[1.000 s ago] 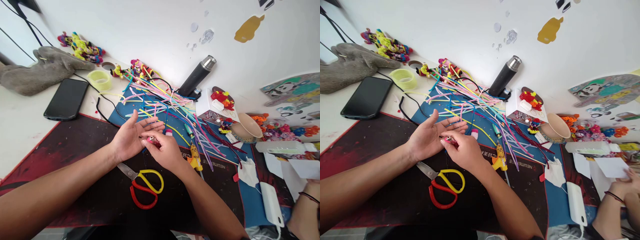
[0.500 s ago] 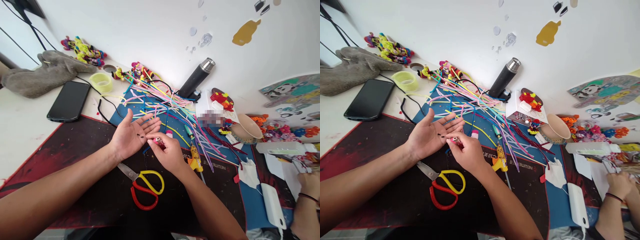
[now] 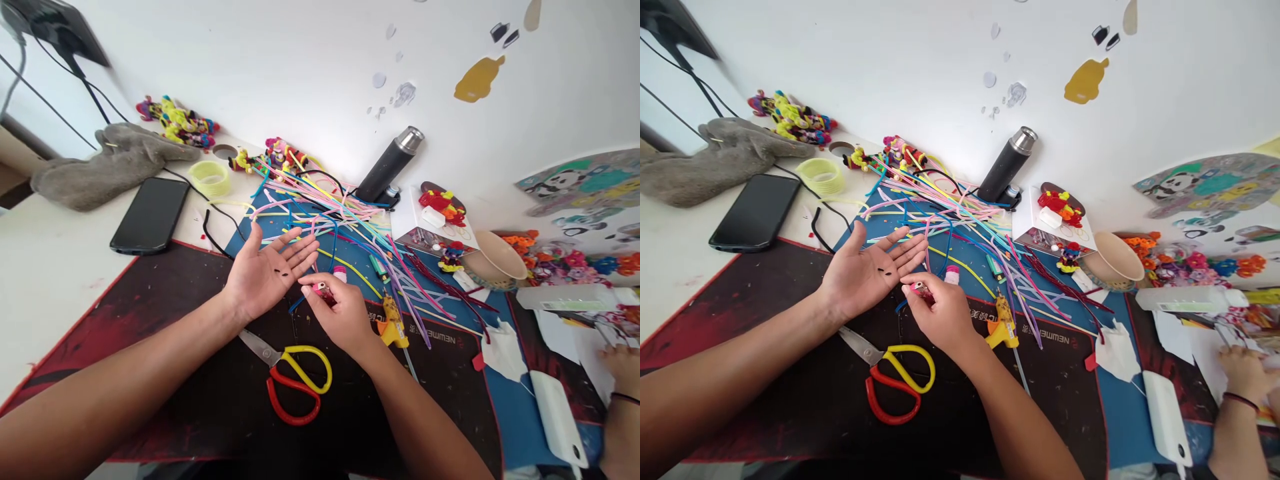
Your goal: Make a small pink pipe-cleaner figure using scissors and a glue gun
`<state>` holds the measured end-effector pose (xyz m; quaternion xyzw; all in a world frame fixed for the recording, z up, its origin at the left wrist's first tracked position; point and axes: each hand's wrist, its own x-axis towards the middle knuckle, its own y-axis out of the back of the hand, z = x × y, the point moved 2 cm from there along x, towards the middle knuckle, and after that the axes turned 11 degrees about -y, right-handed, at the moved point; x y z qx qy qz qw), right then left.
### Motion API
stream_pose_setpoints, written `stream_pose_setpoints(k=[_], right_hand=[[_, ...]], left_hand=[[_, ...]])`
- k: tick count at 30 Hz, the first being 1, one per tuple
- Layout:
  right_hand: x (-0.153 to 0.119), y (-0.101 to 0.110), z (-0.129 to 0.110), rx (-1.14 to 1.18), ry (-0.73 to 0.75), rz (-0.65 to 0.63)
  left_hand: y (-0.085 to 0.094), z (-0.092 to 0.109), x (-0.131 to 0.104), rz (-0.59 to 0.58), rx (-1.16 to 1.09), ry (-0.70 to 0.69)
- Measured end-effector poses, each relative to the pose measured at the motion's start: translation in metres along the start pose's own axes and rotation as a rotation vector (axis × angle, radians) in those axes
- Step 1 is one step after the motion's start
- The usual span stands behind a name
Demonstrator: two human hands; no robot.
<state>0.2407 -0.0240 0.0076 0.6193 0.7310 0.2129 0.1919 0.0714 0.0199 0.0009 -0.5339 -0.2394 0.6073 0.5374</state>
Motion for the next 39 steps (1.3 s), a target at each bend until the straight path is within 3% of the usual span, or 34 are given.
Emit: stream_pose_setpoints(k=[39], right_hand=[[-0.0007,-0.0043,0.0051,0.012,-0.003,-0.019]], left_hand=[[0.0005,-0.0008,0.0,0.0,0.062,-0.011]])
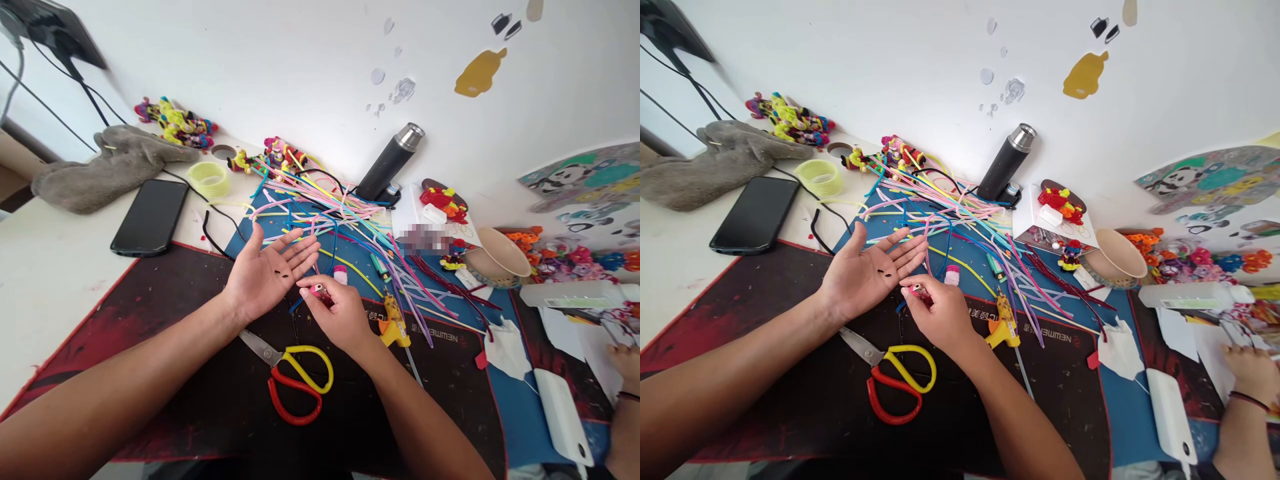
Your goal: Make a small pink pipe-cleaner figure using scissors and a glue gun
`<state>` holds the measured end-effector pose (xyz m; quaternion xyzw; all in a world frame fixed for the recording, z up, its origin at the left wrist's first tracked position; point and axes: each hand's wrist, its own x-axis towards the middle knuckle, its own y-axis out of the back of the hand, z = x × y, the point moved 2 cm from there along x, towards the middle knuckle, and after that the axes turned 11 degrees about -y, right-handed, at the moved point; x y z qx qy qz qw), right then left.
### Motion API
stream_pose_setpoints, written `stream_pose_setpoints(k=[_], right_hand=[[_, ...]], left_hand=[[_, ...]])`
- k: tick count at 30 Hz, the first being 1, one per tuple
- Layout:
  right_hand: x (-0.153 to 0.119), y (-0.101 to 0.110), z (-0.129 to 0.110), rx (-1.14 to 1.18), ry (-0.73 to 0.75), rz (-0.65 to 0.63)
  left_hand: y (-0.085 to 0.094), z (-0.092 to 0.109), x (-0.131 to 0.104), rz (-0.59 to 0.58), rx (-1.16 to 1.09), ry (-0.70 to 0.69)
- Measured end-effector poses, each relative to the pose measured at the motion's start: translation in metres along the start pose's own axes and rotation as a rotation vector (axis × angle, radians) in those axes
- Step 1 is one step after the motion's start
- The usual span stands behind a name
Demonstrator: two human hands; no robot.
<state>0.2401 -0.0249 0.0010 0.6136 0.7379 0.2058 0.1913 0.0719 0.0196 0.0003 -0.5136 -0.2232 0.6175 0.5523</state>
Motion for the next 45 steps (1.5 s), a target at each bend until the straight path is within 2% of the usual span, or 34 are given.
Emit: stream_pose_setpoints(k=[27,45], right_hand=[[0.013,-0.007,-0.007,-0.006,-0.044,0.025],[0.017,-0.013,-0.006,-0.048,-0.055,-0.012]], left_hand=[[-0.002,-0.001,-0.002,-0.006,0.046,0.009],[0.003,-0.004,-0.002,-0.04,0.051,0.04]])
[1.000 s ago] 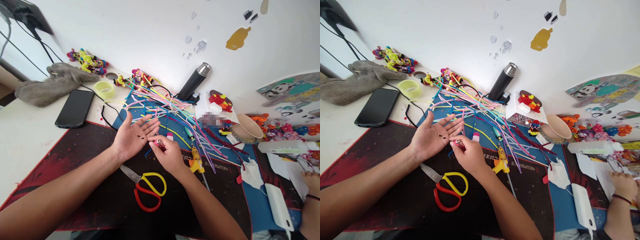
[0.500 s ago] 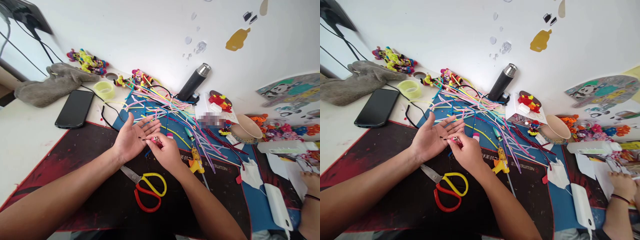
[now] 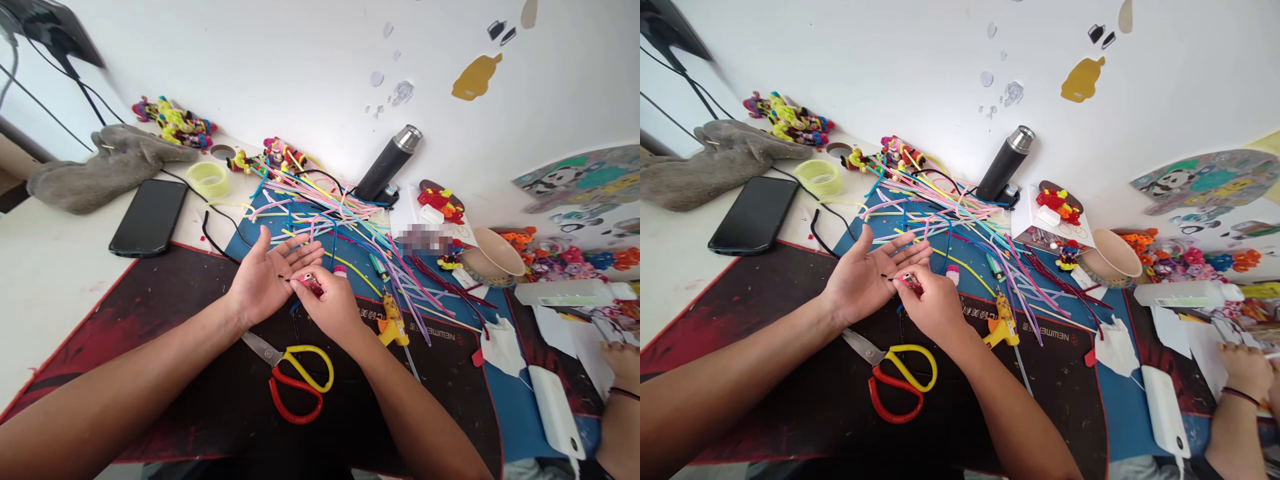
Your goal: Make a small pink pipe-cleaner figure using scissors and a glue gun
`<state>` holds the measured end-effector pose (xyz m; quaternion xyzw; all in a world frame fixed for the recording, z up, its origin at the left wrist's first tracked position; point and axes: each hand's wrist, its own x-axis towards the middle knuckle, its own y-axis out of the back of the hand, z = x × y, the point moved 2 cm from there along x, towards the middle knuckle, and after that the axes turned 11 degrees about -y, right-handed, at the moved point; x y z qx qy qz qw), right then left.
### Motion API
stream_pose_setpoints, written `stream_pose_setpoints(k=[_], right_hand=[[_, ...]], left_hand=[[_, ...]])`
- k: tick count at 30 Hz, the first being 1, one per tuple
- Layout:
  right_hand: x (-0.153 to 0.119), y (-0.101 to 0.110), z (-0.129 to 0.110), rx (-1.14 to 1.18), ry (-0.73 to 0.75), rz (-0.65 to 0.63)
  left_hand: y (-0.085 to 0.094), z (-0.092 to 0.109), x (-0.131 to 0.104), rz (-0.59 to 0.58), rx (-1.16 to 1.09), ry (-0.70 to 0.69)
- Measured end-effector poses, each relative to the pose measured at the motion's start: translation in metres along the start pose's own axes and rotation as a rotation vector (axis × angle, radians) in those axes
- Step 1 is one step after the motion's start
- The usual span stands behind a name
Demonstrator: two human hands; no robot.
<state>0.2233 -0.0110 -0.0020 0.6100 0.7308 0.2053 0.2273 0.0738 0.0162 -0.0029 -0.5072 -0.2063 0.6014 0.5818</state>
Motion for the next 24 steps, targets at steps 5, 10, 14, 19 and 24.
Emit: stream_pose_setpoints(k=[5,10,14,19,24], right_hand=[[0.0,0.001,-0.001,-0.002,0.011,0.008],[0.0,0.006,-0.002,0.003,0.026,0.047],[-0.001,0.015,0.0,-0.012,0.009,0.093],[-0.003,0.028,0.003,-0.062,0.052,0.123],[-0.005,0.04,0.005,-0.171,0.064,0.132]], left_hand=[[-0.002,0.0,0.0,0.011,0.003,0.007],[0.0,-0.003,0.001,0.056,0.085,0.032],[0.009,-0.008,0.005,0.031,0.186,0.056],[0.018,-0.012,0.006,-0.101,0.312,0.156],[0.021,-0.012,0.004,-0.217,0.469,0.152]])
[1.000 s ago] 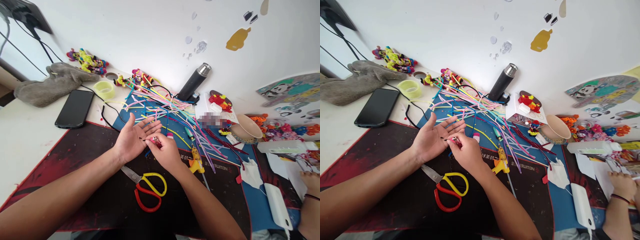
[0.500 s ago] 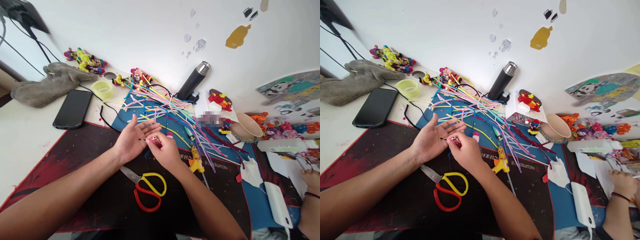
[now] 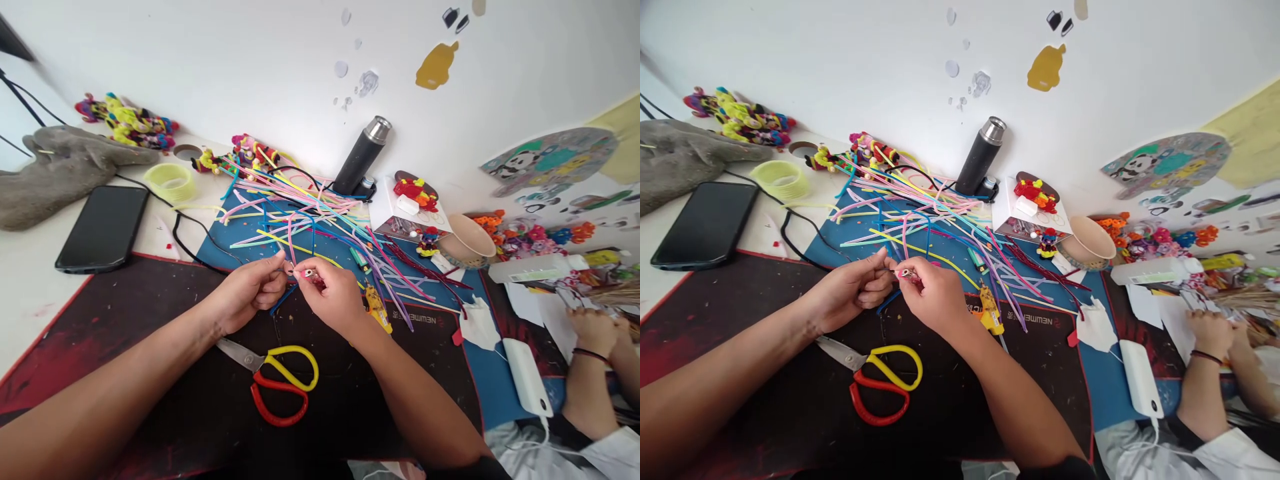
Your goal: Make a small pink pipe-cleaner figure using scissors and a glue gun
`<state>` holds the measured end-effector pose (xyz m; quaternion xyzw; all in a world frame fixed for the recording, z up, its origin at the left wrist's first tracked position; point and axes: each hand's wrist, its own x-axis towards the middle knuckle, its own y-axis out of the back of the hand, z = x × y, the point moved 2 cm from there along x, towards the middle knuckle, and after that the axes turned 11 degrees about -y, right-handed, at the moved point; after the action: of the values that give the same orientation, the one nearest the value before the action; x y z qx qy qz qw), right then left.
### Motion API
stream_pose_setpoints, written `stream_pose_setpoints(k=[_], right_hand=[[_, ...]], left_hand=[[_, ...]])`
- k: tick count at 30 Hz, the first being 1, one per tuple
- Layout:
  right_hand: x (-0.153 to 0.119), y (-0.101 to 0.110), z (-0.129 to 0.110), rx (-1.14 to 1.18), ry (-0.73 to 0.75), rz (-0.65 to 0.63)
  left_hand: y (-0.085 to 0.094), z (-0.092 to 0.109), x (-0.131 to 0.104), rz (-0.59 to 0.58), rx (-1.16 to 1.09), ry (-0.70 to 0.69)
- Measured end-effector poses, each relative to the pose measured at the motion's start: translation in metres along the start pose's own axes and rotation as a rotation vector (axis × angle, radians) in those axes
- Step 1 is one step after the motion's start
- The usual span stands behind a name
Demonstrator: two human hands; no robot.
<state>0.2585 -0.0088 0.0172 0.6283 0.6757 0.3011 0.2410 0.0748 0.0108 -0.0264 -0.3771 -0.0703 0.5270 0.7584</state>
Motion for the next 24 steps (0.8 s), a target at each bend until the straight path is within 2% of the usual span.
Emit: stream_pose_setpoints(k=[8,16,24], right_hand=[[-0.003,0.008,0.009,-0.022,-0.004,0.0],[-0.004,0.007,0.014,-0.069,0.018,-0.018],[-0.004,0.006,0.014,-0.113,0.021,-0.029]], left_hand=[[-0.007,0.004,-0.003,-0.042,0.162,-0.027],[-0.009,0.006,-0.003,-0.064,0.21,-0.037],[-0.009,0.007,-0.004,-0.038,0.223,-0.025]])
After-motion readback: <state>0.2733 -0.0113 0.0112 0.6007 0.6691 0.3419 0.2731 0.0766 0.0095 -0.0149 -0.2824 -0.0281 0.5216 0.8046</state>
